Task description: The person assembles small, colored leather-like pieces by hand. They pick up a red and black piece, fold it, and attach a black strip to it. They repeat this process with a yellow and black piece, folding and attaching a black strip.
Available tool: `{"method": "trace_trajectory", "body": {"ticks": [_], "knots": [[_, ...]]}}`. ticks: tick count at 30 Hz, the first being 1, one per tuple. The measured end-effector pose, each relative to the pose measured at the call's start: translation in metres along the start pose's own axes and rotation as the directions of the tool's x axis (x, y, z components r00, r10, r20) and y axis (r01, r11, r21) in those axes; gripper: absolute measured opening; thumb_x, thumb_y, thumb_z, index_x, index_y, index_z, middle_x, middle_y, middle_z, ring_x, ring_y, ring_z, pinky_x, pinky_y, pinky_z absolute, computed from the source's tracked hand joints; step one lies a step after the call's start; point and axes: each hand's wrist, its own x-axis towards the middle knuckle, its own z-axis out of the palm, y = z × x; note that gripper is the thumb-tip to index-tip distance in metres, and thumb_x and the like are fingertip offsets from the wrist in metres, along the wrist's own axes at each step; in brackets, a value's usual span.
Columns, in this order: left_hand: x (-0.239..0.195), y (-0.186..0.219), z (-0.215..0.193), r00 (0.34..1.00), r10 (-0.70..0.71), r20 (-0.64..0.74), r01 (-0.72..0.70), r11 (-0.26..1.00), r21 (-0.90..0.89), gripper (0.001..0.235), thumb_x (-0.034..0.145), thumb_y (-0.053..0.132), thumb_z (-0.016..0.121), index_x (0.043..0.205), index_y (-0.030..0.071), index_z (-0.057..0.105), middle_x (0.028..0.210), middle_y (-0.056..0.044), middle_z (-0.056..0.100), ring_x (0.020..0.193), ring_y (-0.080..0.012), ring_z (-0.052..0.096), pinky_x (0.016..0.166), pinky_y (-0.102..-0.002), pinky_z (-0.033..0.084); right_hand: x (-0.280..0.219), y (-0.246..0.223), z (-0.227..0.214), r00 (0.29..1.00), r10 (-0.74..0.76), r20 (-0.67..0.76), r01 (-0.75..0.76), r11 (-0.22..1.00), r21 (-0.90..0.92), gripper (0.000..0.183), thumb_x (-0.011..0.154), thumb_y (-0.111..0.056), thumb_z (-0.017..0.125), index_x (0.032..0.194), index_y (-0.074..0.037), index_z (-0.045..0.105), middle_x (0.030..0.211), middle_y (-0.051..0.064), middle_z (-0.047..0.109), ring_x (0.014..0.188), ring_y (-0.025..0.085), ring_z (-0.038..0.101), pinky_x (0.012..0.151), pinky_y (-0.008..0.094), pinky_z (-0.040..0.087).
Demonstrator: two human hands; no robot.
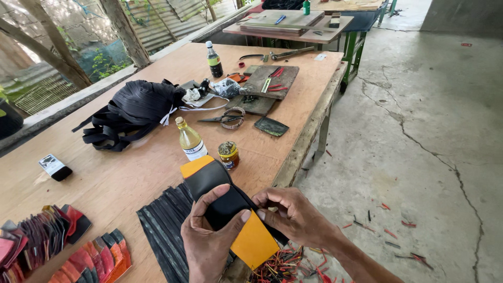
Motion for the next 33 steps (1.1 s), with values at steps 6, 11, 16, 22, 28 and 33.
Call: {"method": "trace_trajectory", "body": {"ticks": [6,11,16,22,28,33], "knots": [[-0.003,0.0,-0.002,1.0,-0.026,-0.009,0.025,0.997,-0.073,0.054,0.069,-0.012,0.083,0.12,-0.008,0.066,0.1,-0.012,0.073,0.087,-0.0141,0.071,0.077,-0.029,0.063,-0.004,-0.003,0.002,0.999,0.054,0.001,-0.054,0.998,0.023,0.019,0.098,-0.017,0.067,0.105,0.0,0.068,0.085,-0.002,0.066,0.074,0.004,0.055,0.062,0.024,0.048],[0.001,-0.002,-0.002,0.999,-0.005,-0.035,0.004,0.999,-0.045,0.054,0.072,-0.012,0.082,0.123,-0.007,0.065,0.098,-0.014,0.074,0.084,-0.0149,0.071,0.075,-0.03,0.062,-0.008,0.006,0.001,1.0,-0.011,0.022,0.01,0.999,0.04,0.021,0.101,-0.02,0.067,0.105,0.0,0.066,0.082,-0.003,0.059,0.072,0.003,0.05,0.061,0.023,0.045],[-0.001,-0.002,-0.001,0.999,0.047,0.009,-0.047,0.998,0.03,0.062,0.067,-0.01,0.086,0.124,-0.006,0.062,0.101,-0.012,0.073,0.088,-0.0135,0.072,0.079,-0.029,0.063,-0.006,0.007,-0.001,0.996,0.092,0.009,-0.093,0.994,0.062,0.021,0.098,-0.022,0.066,0.105,-0.002,0.068,0.076,-0.005,0.057,0.065,0.002,0.046,0.053,0.023,0.04],[0.002,-0.003,-0.001,0.995,0.092,0.028,-0.092,0.995,0.029,0.066,0.066,-0.008,0.087,0.125,-0.005,0.061,0.107,-0.01,0.071,0.092,-0.0138,0.072,0.082,-0.029,0.064,-0.006,0.001,-0.002,0.997,0.076,0.008,-0.076,0.997,0.013,0.018,0.1,-0.02,0.067,0.102,-0.002,0.068,0.074,-0.005,0.053,0.061,0.003,0.04,0.052,0.022,0.035],[0.004,-0.005,-0.005,0.995,0.093,0.024,-0.093,0.996,0.006,0.066,0.066,-0.009,0.087,0.126,-0.005,0.06,0.105,-0.011,0.072,0.091,-0.0145,0.073,0.082,-0.029,0.064,-0.004,0.003,0.0,1.0,0.002,0.008,-0.002,1.0,-0.002,0.018,0.098,-0.018,0.068,0.102,0.0,0.066,0.077,-0.005,0.055,0.064,0.002,0.042,0.052,0.024,0.038],[0.004,-0.001,-0.012,0.995,0.103,-0.018,-0.102,0.994,0.027,0.066,0.065,-0.009,0.088,0.125,-0.005,0.062,0.105,-0.01,0.071,0.09,-0.0136,0.072,0.081,-0.029,0.064,-0.003,0.003,0.004,0.996,0.08,0.028,-0.082,0.995,0.053,0.017,0.098,-0.017,0.066,0.104,-0.001,0.067,0.077,-0.005,0.055,0.066,0.003,0.044,0.054,0.023,0.039]]}}
